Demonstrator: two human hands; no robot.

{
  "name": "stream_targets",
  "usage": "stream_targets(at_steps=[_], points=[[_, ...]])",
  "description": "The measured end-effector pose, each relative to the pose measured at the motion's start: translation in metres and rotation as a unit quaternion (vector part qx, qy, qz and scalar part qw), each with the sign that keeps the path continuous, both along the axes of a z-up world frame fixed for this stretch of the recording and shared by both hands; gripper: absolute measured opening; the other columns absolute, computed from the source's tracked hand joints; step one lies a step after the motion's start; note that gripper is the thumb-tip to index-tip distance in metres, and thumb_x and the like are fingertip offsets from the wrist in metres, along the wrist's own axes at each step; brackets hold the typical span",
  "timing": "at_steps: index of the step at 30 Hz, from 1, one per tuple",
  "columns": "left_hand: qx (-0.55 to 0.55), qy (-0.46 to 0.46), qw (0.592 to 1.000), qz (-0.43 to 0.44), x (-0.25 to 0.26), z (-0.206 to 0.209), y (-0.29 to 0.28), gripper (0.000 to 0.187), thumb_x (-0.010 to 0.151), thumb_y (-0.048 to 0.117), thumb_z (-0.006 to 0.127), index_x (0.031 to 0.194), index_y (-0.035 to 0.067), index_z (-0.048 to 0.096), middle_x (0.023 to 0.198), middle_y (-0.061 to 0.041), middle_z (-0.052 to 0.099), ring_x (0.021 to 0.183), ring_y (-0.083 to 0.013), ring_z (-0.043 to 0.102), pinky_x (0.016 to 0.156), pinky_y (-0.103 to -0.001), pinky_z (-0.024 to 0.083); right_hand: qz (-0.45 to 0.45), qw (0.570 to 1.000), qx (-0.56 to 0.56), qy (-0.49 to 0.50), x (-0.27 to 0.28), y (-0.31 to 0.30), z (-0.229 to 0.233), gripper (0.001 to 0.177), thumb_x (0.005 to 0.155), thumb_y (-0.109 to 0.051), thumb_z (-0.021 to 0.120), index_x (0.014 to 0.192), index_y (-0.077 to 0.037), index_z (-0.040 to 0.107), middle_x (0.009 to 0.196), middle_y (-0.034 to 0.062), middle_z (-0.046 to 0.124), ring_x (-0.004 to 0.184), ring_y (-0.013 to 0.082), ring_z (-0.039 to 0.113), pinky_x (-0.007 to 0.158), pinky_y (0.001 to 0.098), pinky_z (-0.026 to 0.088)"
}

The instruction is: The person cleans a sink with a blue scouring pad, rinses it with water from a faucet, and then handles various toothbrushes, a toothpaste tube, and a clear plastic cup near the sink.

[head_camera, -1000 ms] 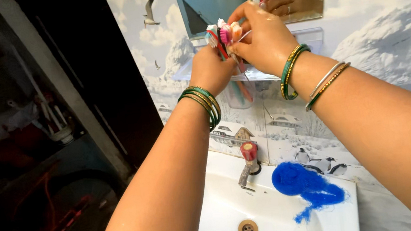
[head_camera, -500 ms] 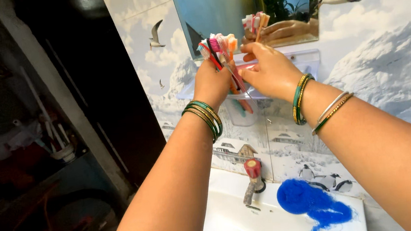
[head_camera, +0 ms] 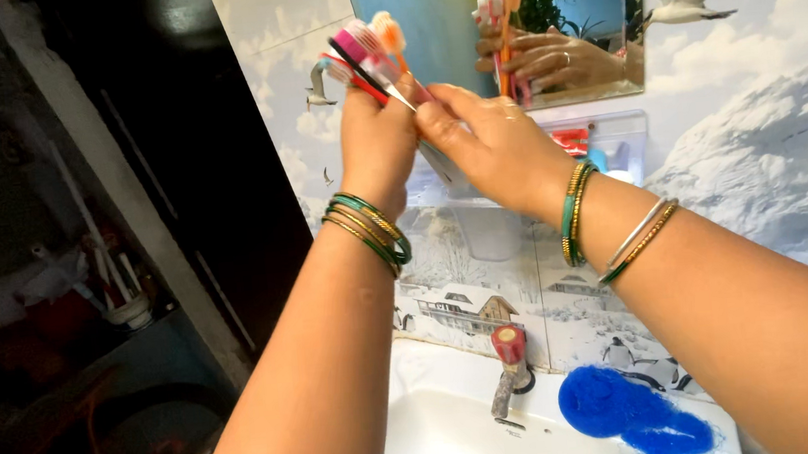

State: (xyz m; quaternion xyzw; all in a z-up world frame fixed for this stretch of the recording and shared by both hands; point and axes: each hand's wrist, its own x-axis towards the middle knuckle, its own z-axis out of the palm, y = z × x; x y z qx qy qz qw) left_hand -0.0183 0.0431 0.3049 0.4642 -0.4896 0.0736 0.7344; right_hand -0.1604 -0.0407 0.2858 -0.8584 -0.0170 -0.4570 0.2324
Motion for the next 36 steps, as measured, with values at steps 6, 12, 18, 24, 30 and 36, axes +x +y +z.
stream_targets(at_steps=[6,12,18,24,30,36], points=[[-0.001,0.019,0.993,-0.115,0.004,-0.005,0.073,0.022,0.104,0.019,0.064,0.106,-0.003,0.065,0.089,-0.005,0.070,0.077,-0.0133,0.066,0.070,-0.030,0.055,0.030,0.978,-0.177,-0.109,-0.005,0.059,-0.010,0.065,0.103,-0.039,0.063,0.145,0.007,0.044,0.131,0.0310,0.059,0.123,0.0460,0.058,0.102,0.0496,0.047],[0.097,0.239,0.958,-0.128,0.009,-0.123,0.136,0.021,0.098,0.024,0.063,0.110,0.007,0.065,0.093,-0.002,0.070,0.081,-0.0120,0.069,0.067,-0.026,0.055,0.020,0.984,-0.093,0.149,-0.009,0.105,-0.097,0.066,0.094,-0.017,0.056,0.153,-0.004,0.030,0.118,0.0260,0.053,0.096,0.0454,0.065,0.081,0.0515,0.053],[0.250,0.547,0.785,-0.148,0.042,-0.392,0.104,0.015,0.098,0.021,0.062,0.108,0.011,0.066,0.090,-0.002,0.070,0.075,-0.0118,0.064,0.064,-0.025,0.054,0.072,0.900,0.054,0.426,0.022,0.077,-0.302,0.069,0.096,-0.018,0.054,0.157,-0.018,0.021,0.133,0.0239,0.045,0.111,0.0433,0.061,0.097,0.0462,0.052],[0.255,0.766,0.551,-0.210,0.046,-0.615,0.065,0.018,0.101,0.022,0.064,0.101,0.004,0.059,0.078,-0.011,0.061,0.055,-0.0210,0.055,0.048,-0.030,0.050,0.120,0.843,0.132,0.507,0.019,0.031,-0.443,0.047,0.096,-0.026,0.064,0.140,-0.016,0.052,0.134,0.0154,0.063,0.124,0.0281,0.062,0.106,0.0350,0.046],[0.327,0.748,0.558,-0.150,0.043,-0.637,0.049,0.025,0.103,0.014,0.066,0.120,-0.001,0.057,0.094,-0.023,0.063,0.075,-0.0283,0.063,0.059,-0.035,0.059,0.045,0.816,0.196,0.542,-0.001,0.001,-0.473,0.048,0.088,-0.025,0.071,0.133,-0.017,0.058,0.129,0.0089,0.069,0.122,0.0223,0.066,0.105,0.0316,0.049],[0.405,0.541,0.736,0.042,0.064,-0.519,0.027,0.039,0.094,0.013,0.071,0.129,0.006,0.056,0.114,-0.015,0.062,0.080,-0.0277,0.065,0.066,-0.038,0.057,0.112,0.885,-0.022,0.451,0.024,-0.039,-0.434,0.058,0.090,-0.020,0.075,0.142,-0.011,0.051,0.140,0.0185,0.056,0.131,0.0332,0.053,0.110,0.0388,0.040]])
